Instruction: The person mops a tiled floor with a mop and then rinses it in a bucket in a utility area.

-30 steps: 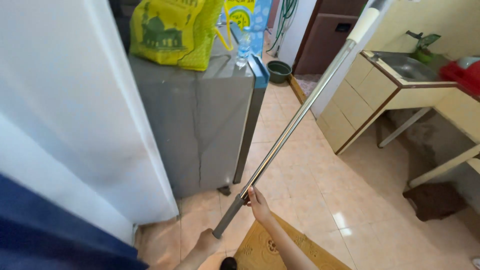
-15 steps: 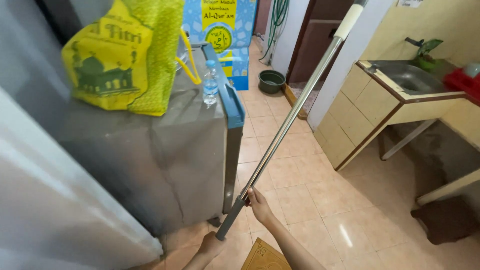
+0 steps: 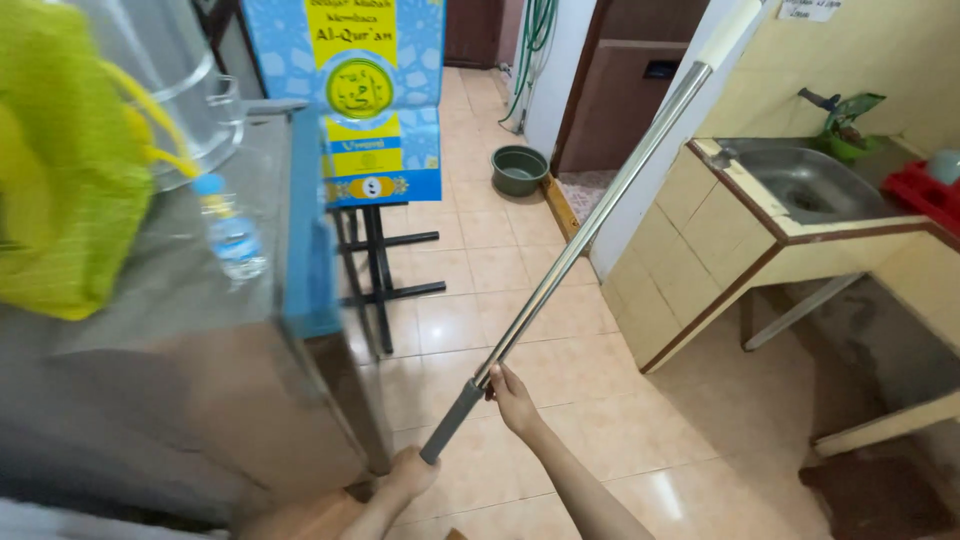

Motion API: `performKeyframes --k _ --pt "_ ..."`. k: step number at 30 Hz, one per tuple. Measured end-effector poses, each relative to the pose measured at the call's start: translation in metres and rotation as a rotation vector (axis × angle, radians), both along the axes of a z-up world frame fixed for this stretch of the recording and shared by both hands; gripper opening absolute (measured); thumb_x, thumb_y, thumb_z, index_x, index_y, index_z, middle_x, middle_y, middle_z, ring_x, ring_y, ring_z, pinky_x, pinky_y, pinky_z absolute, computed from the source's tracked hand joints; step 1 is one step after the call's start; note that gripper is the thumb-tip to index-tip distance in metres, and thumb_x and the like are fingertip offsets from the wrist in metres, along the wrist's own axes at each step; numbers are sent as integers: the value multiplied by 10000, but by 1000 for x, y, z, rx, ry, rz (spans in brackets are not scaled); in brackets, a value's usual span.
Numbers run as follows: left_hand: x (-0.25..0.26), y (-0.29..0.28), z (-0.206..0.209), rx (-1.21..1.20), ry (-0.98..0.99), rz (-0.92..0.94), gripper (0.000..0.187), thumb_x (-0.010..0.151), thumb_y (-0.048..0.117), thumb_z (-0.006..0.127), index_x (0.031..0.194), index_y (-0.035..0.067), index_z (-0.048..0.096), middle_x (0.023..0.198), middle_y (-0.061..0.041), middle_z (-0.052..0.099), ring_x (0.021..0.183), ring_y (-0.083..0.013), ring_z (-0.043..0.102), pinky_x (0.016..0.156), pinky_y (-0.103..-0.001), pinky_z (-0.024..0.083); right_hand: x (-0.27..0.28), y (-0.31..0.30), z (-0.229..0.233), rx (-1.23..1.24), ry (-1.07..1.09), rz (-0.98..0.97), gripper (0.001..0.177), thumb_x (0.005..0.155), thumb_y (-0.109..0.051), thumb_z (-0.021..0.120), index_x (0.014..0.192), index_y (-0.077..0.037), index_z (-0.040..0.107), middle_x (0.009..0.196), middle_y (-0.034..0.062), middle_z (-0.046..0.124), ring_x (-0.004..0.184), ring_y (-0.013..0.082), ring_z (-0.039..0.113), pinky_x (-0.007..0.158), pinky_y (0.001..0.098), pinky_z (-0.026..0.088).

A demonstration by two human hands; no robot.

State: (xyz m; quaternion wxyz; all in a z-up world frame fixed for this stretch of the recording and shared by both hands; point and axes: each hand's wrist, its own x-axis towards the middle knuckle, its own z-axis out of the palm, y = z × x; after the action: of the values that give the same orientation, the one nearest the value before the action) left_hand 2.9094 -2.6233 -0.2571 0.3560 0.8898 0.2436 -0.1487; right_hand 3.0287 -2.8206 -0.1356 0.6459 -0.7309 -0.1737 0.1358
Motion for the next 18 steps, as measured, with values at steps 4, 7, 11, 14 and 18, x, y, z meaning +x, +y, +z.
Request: performKeyframes --k 4,7,11,14,18 --pt "76 -61 5 -63 -49 -18 422 845 367 678 1015 -18 705 1041 -251 726 1057 -389 699 895 -451 565 92 -61 2 -17 -35 75 556 1059 -547 381 985 -41 598 791 31 544 751 132 524 723 287 477" --pt "130 -96 10 -88 -92 -2 396 839 356 677 962 -18 722 1006 -261 730 1021 -394 710 881 -451 571 148 -92 13 -59 -55 53 549 1055 -550 389 976 -45 590 787 24 535 761 128 516 736 282 468" --pt "198 -140 11 -107 -139 4 368 820 344 689 876 -17 728 922 -263 736 938 -393 728 818 -456 581 205 -128 36 -3 -87 74 551 1064 -552 379 976 -48 585 801 17 514 768 129 491 739 278 447" --pt "250 -166 15 -126 -144 0 364 812 339 694 844 -22 723 878 -259 738 896 -388 738 789 -459 586 252 -152 37 29 -82 66 540 1068 -547 383 977 -53 579 820 8 506 778 125 477 743 276 441" --pt "325 -198 -1 -152 -166 -37 357 811 321 681 839 -31 734 877 -266 737 894 -391 734 790 -462 580 319 -188 25 29 -82 18 509 1067 -525 390 991 -65 593 820 -3 513 781 118 490 752 268 447"
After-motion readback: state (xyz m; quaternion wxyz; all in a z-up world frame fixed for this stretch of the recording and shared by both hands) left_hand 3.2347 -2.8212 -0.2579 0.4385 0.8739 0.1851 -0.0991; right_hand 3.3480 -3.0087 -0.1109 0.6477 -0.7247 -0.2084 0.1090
